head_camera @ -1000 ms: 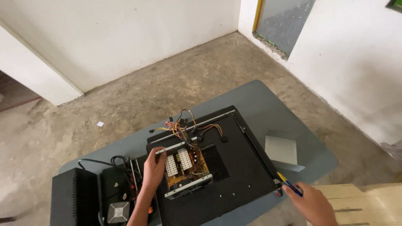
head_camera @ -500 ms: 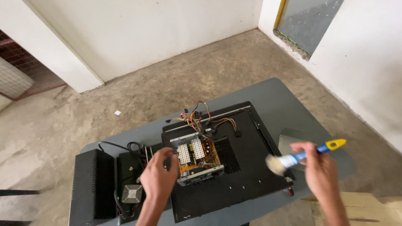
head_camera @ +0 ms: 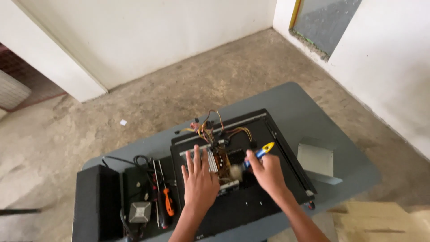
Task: Cleaning internal computer components like the power supply unit and CPU fan using a brush.
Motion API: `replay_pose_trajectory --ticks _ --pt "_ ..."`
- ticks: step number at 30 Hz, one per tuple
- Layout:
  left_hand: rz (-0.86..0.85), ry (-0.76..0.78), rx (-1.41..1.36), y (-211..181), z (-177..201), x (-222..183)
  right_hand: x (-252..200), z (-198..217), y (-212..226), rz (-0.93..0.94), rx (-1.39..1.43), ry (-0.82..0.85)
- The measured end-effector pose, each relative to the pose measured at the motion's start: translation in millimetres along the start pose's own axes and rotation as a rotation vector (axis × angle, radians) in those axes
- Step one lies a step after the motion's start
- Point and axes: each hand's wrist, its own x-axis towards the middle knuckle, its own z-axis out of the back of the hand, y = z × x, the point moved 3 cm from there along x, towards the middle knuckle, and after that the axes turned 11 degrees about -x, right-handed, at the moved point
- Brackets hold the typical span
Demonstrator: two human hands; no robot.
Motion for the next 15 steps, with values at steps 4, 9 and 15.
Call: replay_pose_trajectory --ticks 4,9,15 --pt "0.001 0.014 0.023 -6 2 -4 1 -16 -4 0.138 0.048 -0.096" --pt "0.023 0.037 0.018 -7 6 -7 2 13 6 0.122 -0.013 0.102" --pt "0.005 0.013 0.010 -5 9 -6 -28 64 -29 -0.049 0.172 -0.139"
